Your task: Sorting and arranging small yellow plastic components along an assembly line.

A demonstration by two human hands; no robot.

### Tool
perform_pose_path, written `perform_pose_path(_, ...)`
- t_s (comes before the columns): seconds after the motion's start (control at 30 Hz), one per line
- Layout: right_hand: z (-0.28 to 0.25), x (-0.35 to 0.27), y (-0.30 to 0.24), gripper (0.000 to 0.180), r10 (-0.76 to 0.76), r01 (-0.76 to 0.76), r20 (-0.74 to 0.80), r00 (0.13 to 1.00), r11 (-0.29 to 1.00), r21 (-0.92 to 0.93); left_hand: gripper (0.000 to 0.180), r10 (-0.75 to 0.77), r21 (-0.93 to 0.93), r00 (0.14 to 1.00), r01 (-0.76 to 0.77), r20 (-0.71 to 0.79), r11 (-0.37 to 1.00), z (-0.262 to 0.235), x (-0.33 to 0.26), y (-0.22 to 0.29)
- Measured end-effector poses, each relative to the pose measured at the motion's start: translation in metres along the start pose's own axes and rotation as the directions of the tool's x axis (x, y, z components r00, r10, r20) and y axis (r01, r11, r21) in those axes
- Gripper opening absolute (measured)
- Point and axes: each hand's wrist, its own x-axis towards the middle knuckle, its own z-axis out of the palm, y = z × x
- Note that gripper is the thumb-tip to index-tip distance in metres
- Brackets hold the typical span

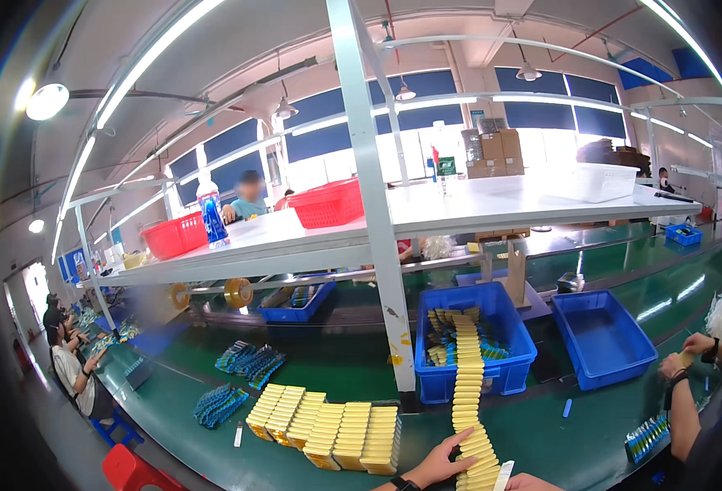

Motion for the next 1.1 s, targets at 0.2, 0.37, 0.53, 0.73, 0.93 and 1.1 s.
perform_pose_path(0.2, 0.003, 0.001, 0.004, 0.022, 0.017, -0.018, -0.047, 0.999, 1.000, -0.016, 0.079, -0.069, -0.003, 0.998, 0.069, 0.009, 0.998, -0.002, -0.005, 0.014)
perform_pose_path(0.37, 0.004, 0.001, 0.004, 0.020, 0.010, -0.008, -0.070, 0.998, 1.000, 0.019, 0.078, -0.030, -0.085, 0.999, 0.032, 0.015, 0.996, -0.001, -0.001, 0.013)
perform_pose_path(0.53, -0.003, 0.001, 0.019, 0.018, 0.020, -0.019, -0.041, 0.999, 1.000, 0.024, 0.081, 0.019, -0.045, 1.000, -0.019, -0.013, 0.999, 0.000, -0.008, -0.003)
perform_pose_path(0.73, -0.012, 0.003, 0.035, 0.017, 0.033, -0.028, -0.092, 0.995, 0.998, 0.056, 0.086, 0.039, 0.055, 0.999, -0.040, 0.021, 0.998, 0.001, -0.005, -0.001)
perform_pose_path(0.93, -0.028, 0.016, 0.057, 0.020, 0.083, -0.079, -0.076, 0.994, 0.995, 0.057, 0.089, 0.089, 0.149, 0.996, -0.088, 0.001, 0.985, -0.015, -0.002, 0.009)
perform_pose_path(1.1, -0.035, 0.020, 0.062, 0.019, 0.192, -0.178, -0.094, 0.977, 0.975, 0.136, 0.093, 0.130, 0.193, 0.992, -0.128, 0.002, 0.973, -0.016, 0.004, 0.012)
